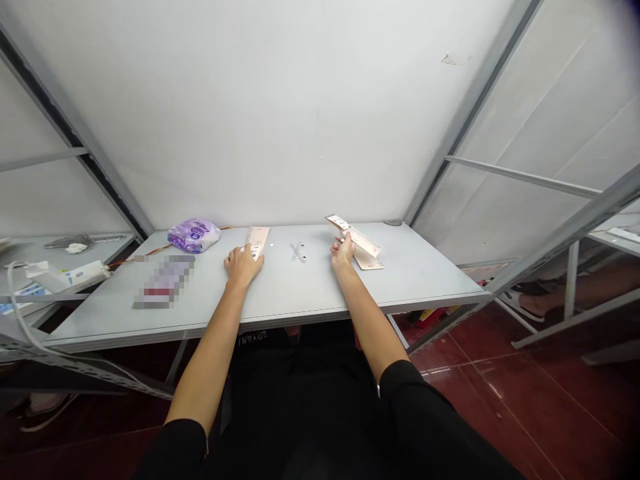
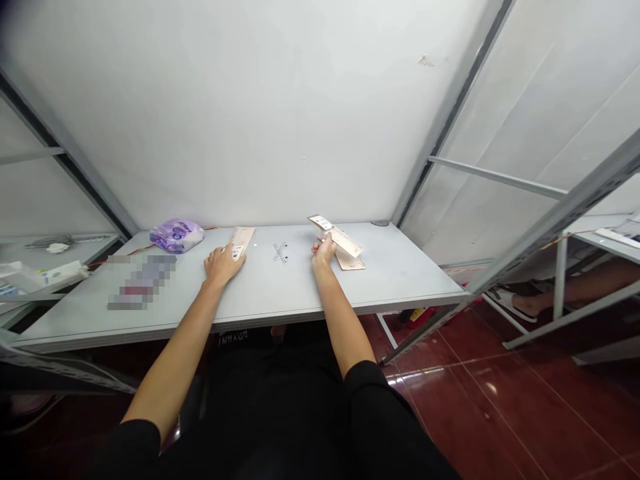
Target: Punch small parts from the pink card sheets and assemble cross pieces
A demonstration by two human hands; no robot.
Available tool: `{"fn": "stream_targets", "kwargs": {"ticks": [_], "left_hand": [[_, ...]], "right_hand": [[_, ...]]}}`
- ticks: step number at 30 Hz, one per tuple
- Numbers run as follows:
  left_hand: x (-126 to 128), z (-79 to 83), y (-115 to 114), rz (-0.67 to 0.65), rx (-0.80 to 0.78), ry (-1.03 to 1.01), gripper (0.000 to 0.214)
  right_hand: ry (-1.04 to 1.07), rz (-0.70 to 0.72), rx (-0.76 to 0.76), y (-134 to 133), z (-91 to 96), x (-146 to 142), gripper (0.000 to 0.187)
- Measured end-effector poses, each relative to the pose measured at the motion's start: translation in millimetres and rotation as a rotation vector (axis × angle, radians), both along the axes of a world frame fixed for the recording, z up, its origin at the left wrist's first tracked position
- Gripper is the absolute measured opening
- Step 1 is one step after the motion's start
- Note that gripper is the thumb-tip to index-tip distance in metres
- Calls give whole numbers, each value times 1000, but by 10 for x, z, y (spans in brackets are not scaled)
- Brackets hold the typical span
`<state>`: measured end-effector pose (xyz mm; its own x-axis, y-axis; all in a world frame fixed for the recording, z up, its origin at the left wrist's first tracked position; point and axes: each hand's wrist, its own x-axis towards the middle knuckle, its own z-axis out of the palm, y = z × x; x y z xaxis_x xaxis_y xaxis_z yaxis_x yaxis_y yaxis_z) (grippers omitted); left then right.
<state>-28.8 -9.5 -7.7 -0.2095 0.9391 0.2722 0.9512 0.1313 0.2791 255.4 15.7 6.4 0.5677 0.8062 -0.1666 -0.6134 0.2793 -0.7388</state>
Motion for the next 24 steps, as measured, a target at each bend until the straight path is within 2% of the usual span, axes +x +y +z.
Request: {"fn": "stream_targets", "kwargs": {"ticks": [2, 6, 8, 11, 14, 17, 20, 24], "left_hand": [[-8, -8, 3, -9, 4, 4, 55], [-48, -22, 34, -31, 30, -29, 50], [-66, -17, 53, -38, 53, -83, 50], [-53, 8, 64, -91, 96, -215, 49], [10, 27, 53, -213, 179, -348, 49], [87, 18, 37, -335, 226, -401, 52], [151, -6, 23, -428, 233, -373, 53], [216, -31, 4, -556, 236, -324, 50]], "right_hand": [[38, 4, -22, 13, -21, 54, 15], [54, 106, -42, 19, -67, 39, 19], [-48, 179, -19, 10, -74, -18, 21], [-331, 329, 24, -17, -88, -135, 22], [-636, 453, 79, -71, -139, -264, 29], [-907, 512, 167, -156, -196, -371, 45], [-1000, 553, 236, -234, -205, -432, 58], [-941, 553, 217, -241, -175, -450, 64]]}}
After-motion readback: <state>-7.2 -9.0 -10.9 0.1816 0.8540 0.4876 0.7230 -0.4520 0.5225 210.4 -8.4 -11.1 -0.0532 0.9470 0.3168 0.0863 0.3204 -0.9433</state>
